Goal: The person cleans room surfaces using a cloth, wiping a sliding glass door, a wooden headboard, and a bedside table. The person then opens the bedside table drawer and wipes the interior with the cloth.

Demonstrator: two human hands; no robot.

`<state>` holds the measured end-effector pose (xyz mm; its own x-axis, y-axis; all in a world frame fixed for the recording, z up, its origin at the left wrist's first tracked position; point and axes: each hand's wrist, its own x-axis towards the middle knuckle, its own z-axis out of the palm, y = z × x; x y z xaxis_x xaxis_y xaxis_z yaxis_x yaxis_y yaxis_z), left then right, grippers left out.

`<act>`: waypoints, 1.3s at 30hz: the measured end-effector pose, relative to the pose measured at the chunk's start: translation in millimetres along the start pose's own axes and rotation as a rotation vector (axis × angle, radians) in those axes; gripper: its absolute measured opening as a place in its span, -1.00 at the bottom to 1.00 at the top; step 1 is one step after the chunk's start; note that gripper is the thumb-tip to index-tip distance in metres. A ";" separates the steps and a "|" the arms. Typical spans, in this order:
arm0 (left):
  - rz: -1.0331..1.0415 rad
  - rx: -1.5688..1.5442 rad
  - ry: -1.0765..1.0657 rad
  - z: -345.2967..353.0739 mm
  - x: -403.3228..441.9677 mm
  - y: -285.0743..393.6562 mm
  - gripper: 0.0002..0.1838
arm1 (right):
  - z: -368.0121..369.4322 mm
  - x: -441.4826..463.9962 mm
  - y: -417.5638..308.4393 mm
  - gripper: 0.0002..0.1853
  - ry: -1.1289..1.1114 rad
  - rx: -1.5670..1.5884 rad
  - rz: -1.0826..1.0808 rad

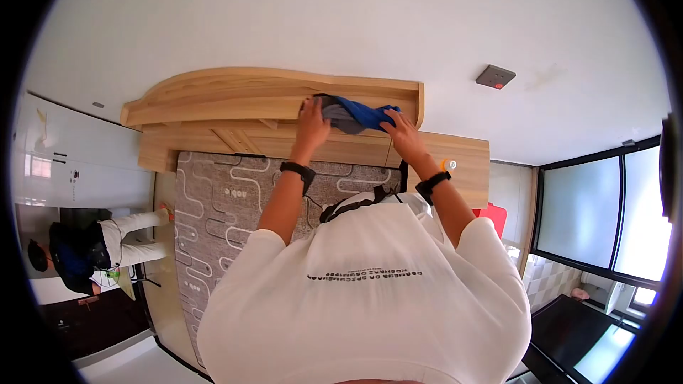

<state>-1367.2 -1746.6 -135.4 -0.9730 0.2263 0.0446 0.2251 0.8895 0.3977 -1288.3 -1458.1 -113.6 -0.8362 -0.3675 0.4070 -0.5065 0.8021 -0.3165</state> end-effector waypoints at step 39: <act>-0.152 0.159 -0.140 35.8 -1.4 110.2 0.21 | -44.7 -19.7 77.6 -0.59 0.251 0.344 0.321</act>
<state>-1339.2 -1634.6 -124.4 -0.9824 0.1276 -0.1363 0.0922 0.9663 0.2401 -1301.7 -1367.5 -107.9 -0.9059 0.0284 0.4224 -0.3084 0.6393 -0.7044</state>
